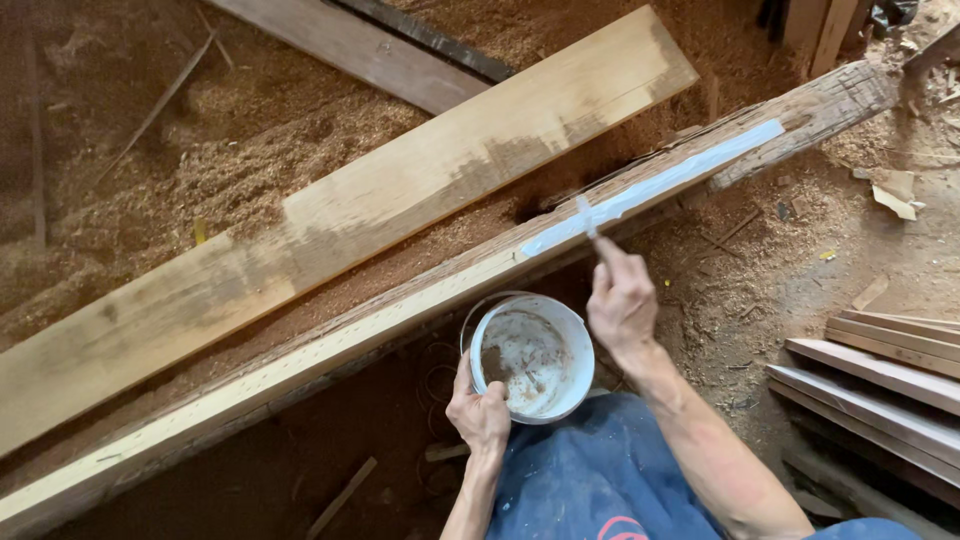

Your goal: The person applies a white adhesive along the edge of a long wooden plank using a small brush. They repeatedly dip the brush into a white bucket and spread the glue in a continuous line along the plank's edge.

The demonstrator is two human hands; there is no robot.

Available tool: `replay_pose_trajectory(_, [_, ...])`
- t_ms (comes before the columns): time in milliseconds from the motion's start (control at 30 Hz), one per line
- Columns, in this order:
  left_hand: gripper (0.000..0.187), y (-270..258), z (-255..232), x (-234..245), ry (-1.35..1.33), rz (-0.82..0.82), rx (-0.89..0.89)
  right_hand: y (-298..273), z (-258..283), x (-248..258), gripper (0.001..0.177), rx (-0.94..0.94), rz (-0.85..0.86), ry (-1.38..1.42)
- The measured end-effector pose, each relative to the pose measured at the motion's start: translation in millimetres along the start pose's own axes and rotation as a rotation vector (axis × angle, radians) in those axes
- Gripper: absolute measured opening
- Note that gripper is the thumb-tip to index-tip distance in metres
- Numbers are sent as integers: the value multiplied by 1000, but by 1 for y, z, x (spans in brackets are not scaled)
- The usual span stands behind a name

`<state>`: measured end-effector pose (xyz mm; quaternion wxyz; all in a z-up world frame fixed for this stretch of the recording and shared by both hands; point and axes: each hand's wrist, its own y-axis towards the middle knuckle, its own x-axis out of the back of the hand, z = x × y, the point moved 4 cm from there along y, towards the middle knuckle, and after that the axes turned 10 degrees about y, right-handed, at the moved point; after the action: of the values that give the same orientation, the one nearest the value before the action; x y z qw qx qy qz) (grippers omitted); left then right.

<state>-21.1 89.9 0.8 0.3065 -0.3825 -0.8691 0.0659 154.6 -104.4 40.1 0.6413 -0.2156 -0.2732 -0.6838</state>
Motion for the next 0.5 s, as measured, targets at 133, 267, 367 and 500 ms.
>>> replay_pose_trajectory(133, [64,5,5,15,-5,-32,-90,0,-3,-2,38,179,88,-115])
replay_pose_trajectory(267, [65,10,11,23,-1,-29,-54,-24,0,-17,32,299,136,56])
replay_pose_trajectory(367, [67,12,13,28,-18,-10,-23,-9,-25,-8,30,-121,-186,317])
replay_pose_trajectory(500, [67,12,16,29,-4,-29,-50,7,-53,-10,27,-373,-361,630])
